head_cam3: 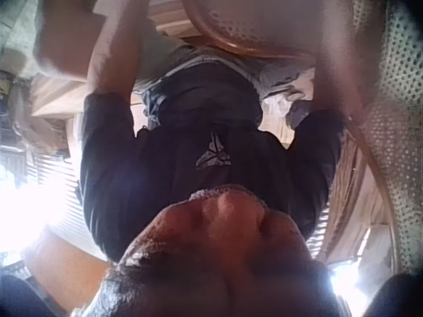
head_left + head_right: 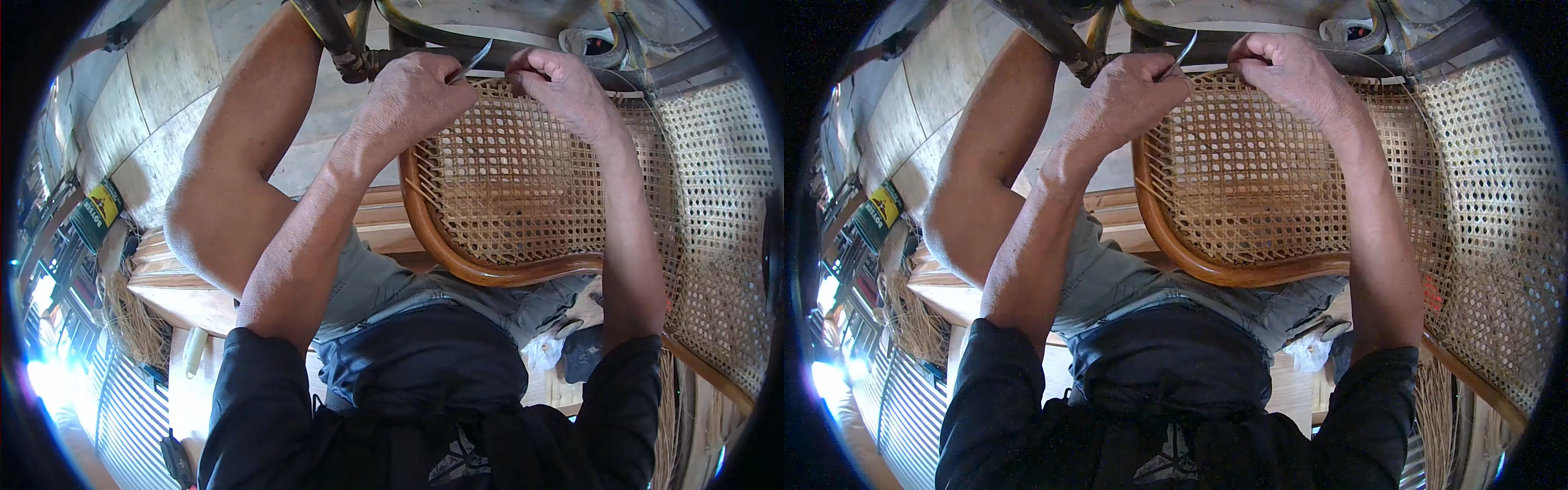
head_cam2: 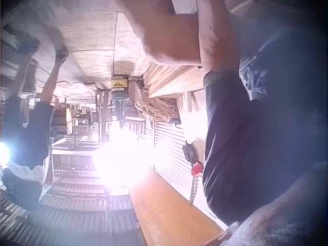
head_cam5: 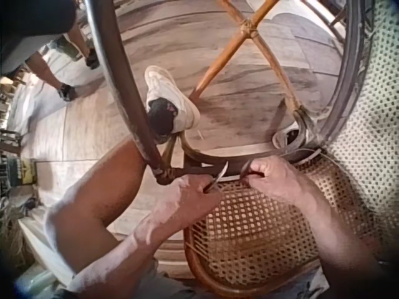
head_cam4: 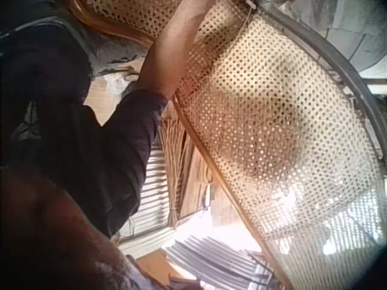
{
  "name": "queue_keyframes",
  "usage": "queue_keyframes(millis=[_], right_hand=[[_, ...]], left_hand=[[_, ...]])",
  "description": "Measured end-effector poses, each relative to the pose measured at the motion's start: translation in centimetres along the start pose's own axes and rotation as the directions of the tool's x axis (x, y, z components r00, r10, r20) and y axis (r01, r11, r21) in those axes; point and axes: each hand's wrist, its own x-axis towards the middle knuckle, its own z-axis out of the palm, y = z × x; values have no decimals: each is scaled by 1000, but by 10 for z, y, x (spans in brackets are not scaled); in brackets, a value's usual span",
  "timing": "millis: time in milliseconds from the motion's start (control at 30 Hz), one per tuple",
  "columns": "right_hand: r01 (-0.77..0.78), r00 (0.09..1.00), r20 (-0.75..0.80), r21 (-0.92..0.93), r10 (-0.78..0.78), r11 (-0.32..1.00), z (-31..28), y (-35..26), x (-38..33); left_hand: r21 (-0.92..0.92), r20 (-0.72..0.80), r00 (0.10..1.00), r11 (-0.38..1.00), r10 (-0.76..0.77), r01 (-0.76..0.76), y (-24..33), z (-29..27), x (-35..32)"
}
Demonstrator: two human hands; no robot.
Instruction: Repairing the caning and frame of a rattan chair using weaving materials and tools.
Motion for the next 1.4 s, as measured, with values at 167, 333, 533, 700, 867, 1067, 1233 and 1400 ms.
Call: queue_keyframes(millis=[167,333,533,700,867,1067,1233,1400], right_hand=[[20,1000,-2,28,-20,999,0,3,9],[52,998,44,-39,-51,998,5,-6,20],[63,995,76,-38,-59,997,11,-8,29],[48,995,91,-36,-44,998,13,-3,34],[-28,995,86,-164,43,986,6,-13,30],[-58,992,100,-205,80,977,6,-19,29],[14,991,133,-147,5,989,11,-20,31],[19,990,138,-114,-3,993,13,-21,32]], left_hand=[[-55,-27,1000,998,-8,7,11,-12,-5],[27,-4,999,999,-32,32,14,-23,-9],[55,-21,1000,998,-5,6,12,-26,-11],[36,7,999,999,-40,40,15,-31,-10],[55,-19,1000,998,-16,17,10,-28,-8],[69,-28,1000,998,13,-11,5,-23,-5],[53,19,998,997,-59,58,8,-29,-10],[41,9,998,997,-64,64,9,-31,-10]])
